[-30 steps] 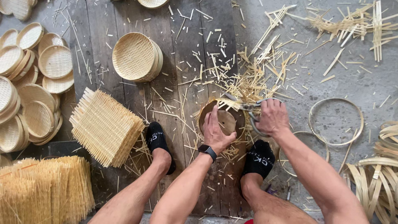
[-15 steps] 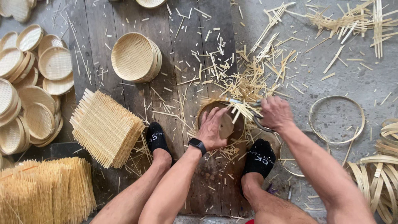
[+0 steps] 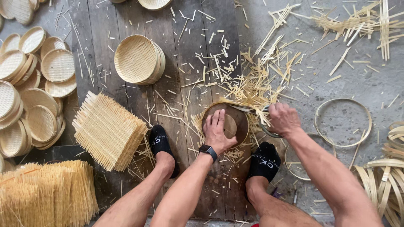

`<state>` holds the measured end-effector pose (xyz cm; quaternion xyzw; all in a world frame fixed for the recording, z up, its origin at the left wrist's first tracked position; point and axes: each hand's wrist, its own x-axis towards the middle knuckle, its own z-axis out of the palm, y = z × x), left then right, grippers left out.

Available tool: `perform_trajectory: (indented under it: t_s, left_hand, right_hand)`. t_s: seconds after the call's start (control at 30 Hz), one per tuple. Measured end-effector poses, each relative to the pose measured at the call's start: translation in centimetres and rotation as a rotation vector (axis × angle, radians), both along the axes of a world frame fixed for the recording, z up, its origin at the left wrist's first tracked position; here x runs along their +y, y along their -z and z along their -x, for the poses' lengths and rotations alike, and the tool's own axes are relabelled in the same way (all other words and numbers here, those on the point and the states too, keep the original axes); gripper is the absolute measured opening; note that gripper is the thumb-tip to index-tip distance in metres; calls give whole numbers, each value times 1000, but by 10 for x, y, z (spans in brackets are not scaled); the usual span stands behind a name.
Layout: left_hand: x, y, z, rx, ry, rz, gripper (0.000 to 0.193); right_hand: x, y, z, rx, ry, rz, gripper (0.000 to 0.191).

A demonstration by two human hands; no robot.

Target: The person sits on the floor and repeatedly trims the edges of woven bamboo mats using shears. They place a circular bamboo frame on each mat, flip it, and cut the excess material around the frame, then stack the finished pieces.

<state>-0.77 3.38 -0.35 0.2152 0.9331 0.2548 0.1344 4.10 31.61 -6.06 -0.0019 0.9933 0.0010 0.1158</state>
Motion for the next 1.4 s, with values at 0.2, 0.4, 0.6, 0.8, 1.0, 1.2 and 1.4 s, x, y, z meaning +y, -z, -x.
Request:
perform_trajectory:
  t_s: [0.2, 0.4, 0.6, 0.8, 1.0, 1.2, 1.4]
  left_hand:
    - [-1, -9, 7, -65, 126, 47, 116]
    - [-8, -20, 19, -119, 288, 67, 116]
    - [19, -23, -8, -166, -74, 174, 114]
    - [10, -22, -2, -112, 155, 199, 94]
    - [0, -21, 14, -58, 317, 118, 93]
    - [0, -19, 26, -74, 486, 213, 99]
    - [12, -22, 16, -4, 318, 241, 109]
  right_hand:
    - [6, -9, -3, -29, -51, -56, 55]
    - [-14, -15, 9, 46, -45, -29, 55]
    - [4, -22, -3, -112, 61, 67, 47]
    - [-10, -10, 4, 190, -33, 18, 37]
    - [12, -10, -7, -83, 36, 13, 23]
    - [-12, -21, 6, 283, -50, 71, 52]
    - [2, -13, 7, -73, 3, -2, 18]
